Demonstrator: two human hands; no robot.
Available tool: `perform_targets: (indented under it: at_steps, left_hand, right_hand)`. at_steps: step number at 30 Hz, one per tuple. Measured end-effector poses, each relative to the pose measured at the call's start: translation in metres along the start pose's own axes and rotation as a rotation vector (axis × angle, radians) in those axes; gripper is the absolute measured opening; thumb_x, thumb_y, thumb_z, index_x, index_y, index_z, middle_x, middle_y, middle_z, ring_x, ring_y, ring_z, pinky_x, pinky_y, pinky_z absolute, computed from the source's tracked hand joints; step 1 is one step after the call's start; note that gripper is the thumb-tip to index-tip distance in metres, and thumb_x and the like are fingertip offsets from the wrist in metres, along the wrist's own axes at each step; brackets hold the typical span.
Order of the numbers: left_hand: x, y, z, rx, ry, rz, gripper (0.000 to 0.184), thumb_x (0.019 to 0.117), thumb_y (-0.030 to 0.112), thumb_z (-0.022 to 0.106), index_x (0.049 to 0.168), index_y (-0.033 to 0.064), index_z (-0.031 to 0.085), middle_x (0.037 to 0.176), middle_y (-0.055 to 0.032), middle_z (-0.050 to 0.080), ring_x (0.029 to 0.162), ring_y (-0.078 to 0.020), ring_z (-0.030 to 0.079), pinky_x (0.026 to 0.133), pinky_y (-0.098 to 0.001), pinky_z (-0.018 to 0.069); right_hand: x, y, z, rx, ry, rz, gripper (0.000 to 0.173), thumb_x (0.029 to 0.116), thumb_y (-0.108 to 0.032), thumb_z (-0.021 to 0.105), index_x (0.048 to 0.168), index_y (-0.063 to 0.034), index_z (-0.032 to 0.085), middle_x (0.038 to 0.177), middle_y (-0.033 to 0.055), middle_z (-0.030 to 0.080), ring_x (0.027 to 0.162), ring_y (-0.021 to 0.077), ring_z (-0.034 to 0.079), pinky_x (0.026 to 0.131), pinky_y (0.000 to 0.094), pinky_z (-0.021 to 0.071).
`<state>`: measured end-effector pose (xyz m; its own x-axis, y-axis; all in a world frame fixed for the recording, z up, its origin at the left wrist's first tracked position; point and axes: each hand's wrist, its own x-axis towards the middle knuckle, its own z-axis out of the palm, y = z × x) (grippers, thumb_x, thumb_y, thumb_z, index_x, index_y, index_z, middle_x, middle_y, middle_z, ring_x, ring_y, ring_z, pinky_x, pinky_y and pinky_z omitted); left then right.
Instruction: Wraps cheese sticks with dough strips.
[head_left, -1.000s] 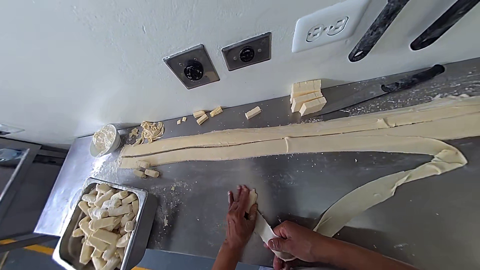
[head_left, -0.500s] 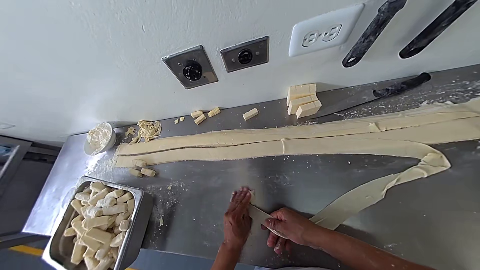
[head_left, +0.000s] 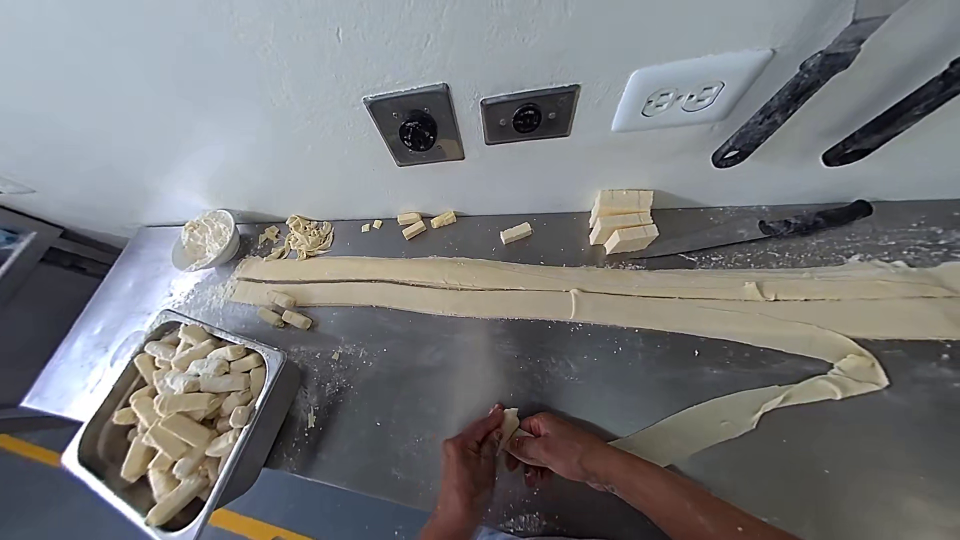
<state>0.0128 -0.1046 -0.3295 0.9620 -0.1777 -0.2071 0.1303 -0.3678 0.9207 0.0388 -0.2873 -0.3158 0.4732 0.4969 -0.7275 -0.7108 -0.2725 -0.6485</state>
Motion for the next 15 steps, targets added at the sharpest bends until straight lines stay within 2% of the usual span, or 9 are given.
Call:
perform_targets:
  at_steps: [1,4,7,8,10,12,14,15]
  left_hand:
    - [0.006,0.007,-0.009,-0.153,-0.030,-0.131,0.027,0.0955,-0.001,0.060,0.121,-0.0096,0.067,0.117,-0.0159,0.073,0.108,-0.0159,0.072,0.098,-0.0309,0.0567]
    - [0.029,0.025,-0.041,-0.473,-0.224,-0.405,0.041,0.0903,-0.008,0.063,0.131,-0.0094,0.058,0.116,-0.0116,0.073,0.102,-0.0141,0.071,0.090,-0.0318,0.0584]
    - [0.042,0.031,-0.059,-0.596,-0.382,-0.467,0.035,0.0874,-0.008,0.065,0.121,-0.0004,0.062,0.103,-0.0042,0.075,0.092,-0.0128,0.073,0.083,-0.0315,0.0599]
    - [0.044,0.029,-0.061,-0.624,-0.404,-0.466,0.033,0.0859,-0.008,0.066,0.116,0.0033,0.060,0.100,-0.0033,0.075,0.090,-0.0130,0.073,0.081,-0.0314,0.0600]
    - [0.045,0.025,-0.064,-0.644,-0.393,-0.463,0.033,0.0835,-0.008,0.069,0.109,0.0078,0.056,0.094,-0.0026,0.075,0.085,-0.0135,0.073,0.077,-0.0308,0.0606]
    - [0.043,0.021,-0.068,-0.539,-0.363,-0.467,0.039,0.0796,-0.006,0.074,0.109,0.0065,0.052,0.089,-0.0027,0.074,0.080,-0.0133,0.073,0.074,-0.0301,0.0603]
    - [0.037,0.018,-0.073,-0.394,-0.338,-0.479,0.047,0.0758,-0.004,0.080,0.112,0.0023,0.051,0.086,-0.0028,0.070,0.077,-0.0131,0.071,0.074,-0.0308,0.0600]
    - [0.034,0.016,-0.077,-0.349,-0.313,-0.483,0.052,0.0744,-0.002,0.082,0.115,0.0009,0.050,0.086,-0.0024,0.068,0.076,-0.0123,0.069,0.074,-0.0302,0.0593]
  right_hand:
    - [-0.003,-0.005,0.001,-0.061,-0.005,-0.023,0.022,0.1084,-0.022,0.051,0.111,-0.0028,0.061,0.094,0.0020,0.068,0.072,0.0070,0.063,0.067,0.0254,0.0526]
    - [-0.009,-0.023,-0.001,-0.247,-0.024,-0.105,0.027,0.1064,-0.025,0.055,0.114,0.0004,0.060,0.094,0.0066,0.062,0.074,0.0107,0.058,0.070,0.0294,0.0505]
    - [-0.010,-0.044,-0.001,-0.494,0.013,-0.160,0.039,0.1055,-0.037,0.056,0.097,0.0007,0.062,0.079,0.0065,0.054,0.068,0.0153,0.051,0.066,0.0358,0.0443]
    - [-0.008,-0.051,-0.001,-0.564,0.015,-0.163,0.042,0.1057,-0.038,0.056,0.096,0.0021,0.063,0.080,0.0093,0.055,0.071,0.0189,0.053,0.068,0.0394,0.0453]
    - [-0.002,-0.061,0.000,-0.666,-0.002,-0.155,0.044,0.1063,-0.039,0.055,0.099,0.0040,0.063,0.085,0.0138,0.059,0.077,0.0240,0.057,0.074,0.0443,0.0468]
    - [0.005,-0.068,0.003,-0.748,-0.056,-0.115,0.042,0.1075,-0.037,0.053,0.100,0.0039,0.063,0.085,0.0135,0.060,0.075,0.0228,0.057,0.073,0.0425,0.0470]
    - [0.012,-0.075,0.005,-0.792,-0.137,-0.069,0.037,0.1096,-0.031,0.050,0.101,0.0032,0.062,0.081,0.0111,0.057,0.069,0.0191,0.054,0.068,0.0383,0.0457]
    - [0.016,-0.077,0.004,-0.755,-0.171,-0.084,0.035,0.1102,-0.029,0.048,0.101,0.0021,0.062,0.076,0.0070,0.054,0.063,0.0145,0.050,0.062,0.0332,0.0439]
